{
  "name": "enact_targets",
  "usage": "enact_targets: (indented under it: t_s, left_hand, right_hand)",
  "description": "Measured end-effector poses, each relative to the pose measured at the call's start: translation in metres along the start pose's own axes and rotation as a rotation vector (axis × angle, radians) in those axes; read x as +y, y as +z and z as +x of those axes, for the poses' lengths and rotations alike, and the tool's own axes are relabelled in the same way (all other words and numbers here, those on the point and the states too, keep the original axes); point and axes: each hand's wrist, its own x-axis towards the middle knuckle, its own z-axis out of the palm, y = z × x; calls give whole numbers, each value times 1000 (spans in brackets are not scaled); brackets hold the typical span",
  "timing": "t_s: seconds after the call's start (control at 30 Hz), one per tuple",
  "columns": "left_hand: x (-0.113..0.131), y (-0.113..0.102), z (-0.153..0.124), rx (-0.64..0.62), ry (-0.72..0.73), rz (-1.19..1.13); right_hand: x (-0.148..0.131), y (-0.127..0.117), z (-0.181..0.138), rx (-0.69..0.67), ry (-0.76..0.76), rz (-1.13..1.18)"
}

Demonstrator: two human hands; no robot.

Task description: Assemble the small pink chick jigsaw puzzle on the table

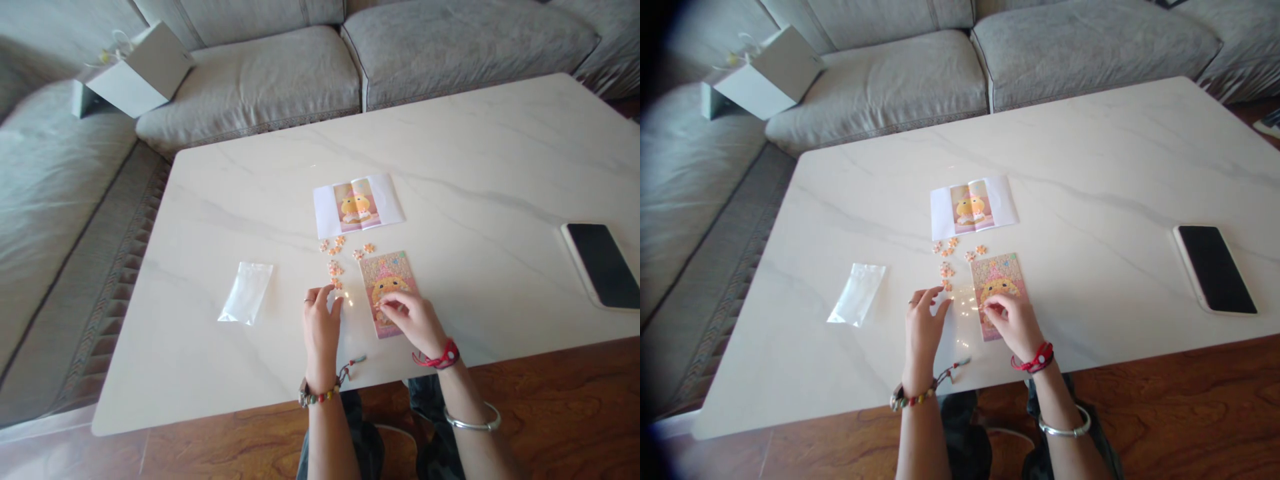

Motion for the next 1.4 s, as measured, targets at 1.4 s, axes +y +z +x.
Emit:
enact_targets:
  t_s: [1.4]
  left_hand:
    - [10,4,-1,29,-157,57]
  right_hand:
    - [18,-2,13,215,-179,-313]
